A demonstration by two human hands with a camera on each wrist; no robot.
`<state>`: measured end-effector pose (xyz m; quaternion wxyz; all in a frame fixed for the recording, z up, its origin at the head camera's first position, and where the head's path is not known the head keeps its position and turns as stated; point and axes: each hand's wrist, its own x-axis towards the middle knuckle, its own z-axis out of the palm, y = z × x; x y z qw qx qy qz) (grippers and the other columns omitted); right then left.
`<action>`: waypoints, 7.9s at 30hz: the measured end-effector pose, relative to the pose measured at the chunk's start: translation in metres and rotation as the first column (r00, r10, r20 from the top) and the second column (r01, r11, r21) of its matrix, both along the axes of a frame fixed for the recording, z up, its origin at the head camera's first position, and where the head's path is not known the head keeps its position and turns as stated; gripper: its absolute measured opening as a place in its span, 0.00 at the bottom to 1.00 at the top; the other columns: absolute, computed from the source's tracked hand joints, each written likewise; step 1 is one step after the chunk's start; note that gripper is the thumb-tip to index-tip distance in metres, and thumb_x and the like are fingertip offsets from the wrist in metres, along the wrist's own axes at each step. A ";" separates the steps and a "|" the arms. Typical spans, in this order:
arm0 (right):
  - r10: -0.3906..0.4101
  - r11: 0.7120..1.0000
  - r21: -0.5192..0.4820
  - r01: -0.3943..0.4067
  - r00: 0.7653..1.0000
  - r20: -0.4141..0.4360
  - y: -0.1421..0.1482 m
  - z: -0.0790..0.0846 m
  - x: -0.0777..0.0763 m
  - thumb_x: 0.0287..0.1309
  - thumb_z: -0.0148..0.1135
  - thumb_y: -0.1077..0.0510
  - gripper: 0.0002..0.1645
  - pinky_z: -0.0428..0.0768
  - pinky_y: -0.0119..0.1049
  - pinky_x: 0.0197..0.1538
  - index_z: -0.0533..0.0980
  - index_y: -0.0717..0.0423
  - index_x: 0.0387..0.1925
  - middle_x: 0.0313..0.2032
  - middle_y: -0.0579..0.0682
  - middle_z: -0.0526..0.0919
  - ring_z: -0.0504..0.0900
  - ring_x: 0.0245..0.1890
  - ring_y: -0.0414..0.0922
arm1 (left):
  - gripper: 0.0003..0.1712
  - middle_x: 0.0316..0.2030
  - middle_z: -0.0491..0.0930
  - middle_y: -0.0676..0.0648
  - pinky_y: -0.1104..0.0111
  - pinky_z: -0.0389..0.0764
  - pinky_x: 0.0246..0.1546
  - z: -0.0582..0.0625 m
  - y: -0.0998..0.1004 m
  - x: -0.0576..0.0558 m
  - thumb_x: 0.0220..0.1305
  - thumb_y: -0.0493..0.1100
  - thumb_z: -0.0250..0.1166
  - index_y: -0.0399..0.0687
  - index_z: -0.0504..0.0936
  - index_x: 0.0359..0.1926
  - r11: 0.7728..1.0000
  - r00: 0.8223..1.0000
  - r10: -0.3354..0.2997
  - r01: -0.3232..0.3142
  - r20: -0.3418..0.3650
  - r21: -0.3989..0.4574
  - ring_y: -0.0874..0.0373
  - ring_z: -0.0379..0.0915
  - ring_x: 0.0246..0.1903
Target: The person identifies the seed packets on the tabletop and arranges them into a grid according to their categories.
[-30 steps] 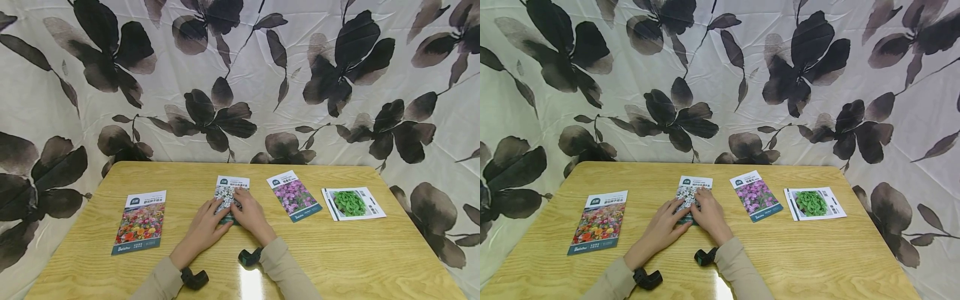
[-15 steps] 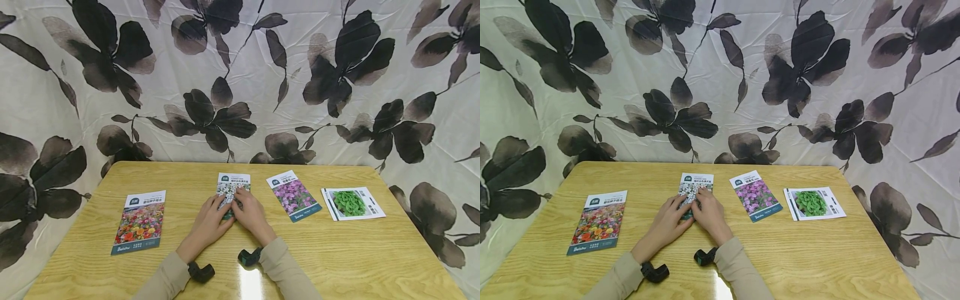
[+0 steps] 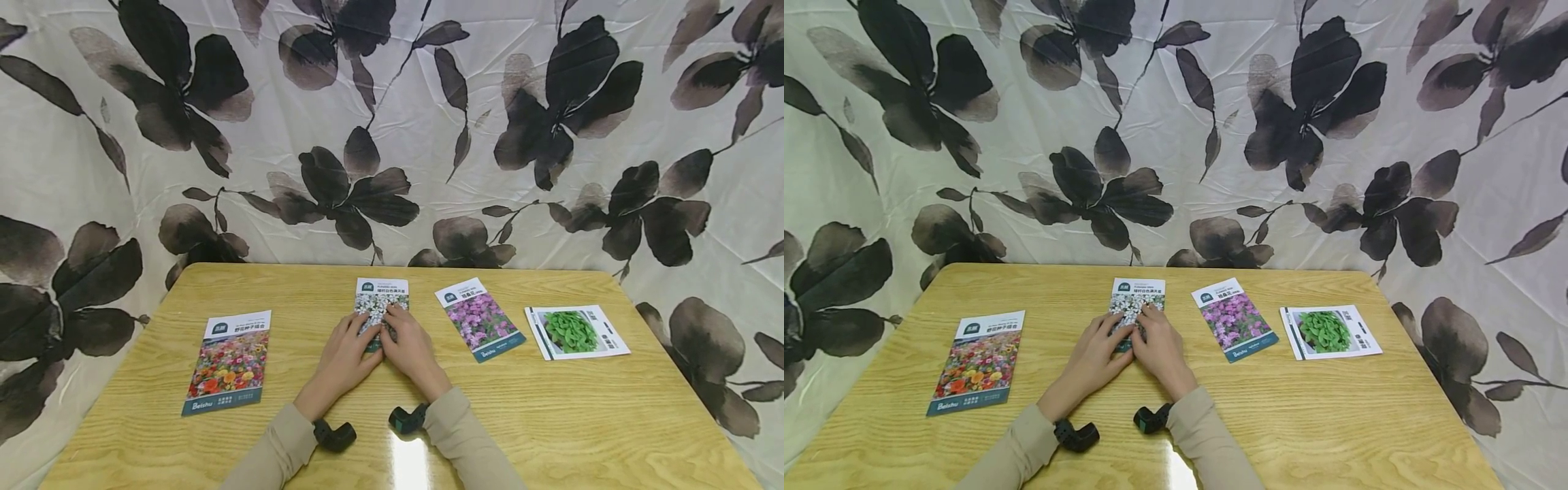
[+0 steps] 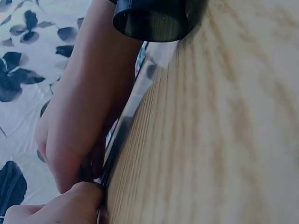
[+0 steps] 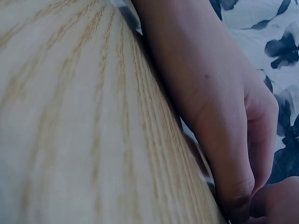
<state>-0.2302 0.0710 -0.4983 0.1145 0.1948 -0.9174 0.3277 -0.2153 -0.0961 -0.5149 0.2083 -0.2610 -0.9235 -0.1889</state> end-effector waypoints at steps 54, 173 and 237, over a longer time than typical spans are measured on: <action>0.061 0.997 -0.038 -0.061 0.998 -0.007 0.012 -0.004 -0.018 0.65 0.56 0.61 0.24 0.68 0.51 0.68 0.76 0.63 0.61 0.67 0.58 0.72 0.66 0.69 0.54 | 0.25 0.61 0.71 0.32 0.44 0.70 0.61 -0.001 0.003 -0.013 0.64 0.50 0.68 0.41 0.81 0.57 0.999 1.000 -0.012 0.011 0.022 0.033 0.33 0.64 0.62; -0.217 0.973 0.102 0.209 0.974 0.073 0.114 -0.005 -0.019 0.69 0.55 0.56 0.29 0.51 0.62 0.72 0.69 0.67 0.67 0.70 0.73 0.57 0.51 0.72 0.69 | 0.24 0.66 0.68 0.35 0.46 0.64 0.67 0.000 0.002 -0.013 0.70 0.53 0.61 0.47 0.79 0.61 1.000 0.990 -0.026 0.024 0.136 0.012 0.36 0.57 0.70; -0.307 0.950 0.056 0.306 0.952 0.005 0.076 -0.014 -0.016 0.65 0.58 0.52 0.28 0.51 0.55 0.74 0.75 0.61 0.63 0.69 0.68 0.63 0.56 0.72 0.64 | 0.24 0.66 0.68 0.35 0.47 0.64 0.67 -0.003 0.003 -0.011 0.71 0.53 0.60 0.48 0.78 0.62 1.000 0.993 -0.015 0.015 0.117 0.001 0.36 0.57 0.69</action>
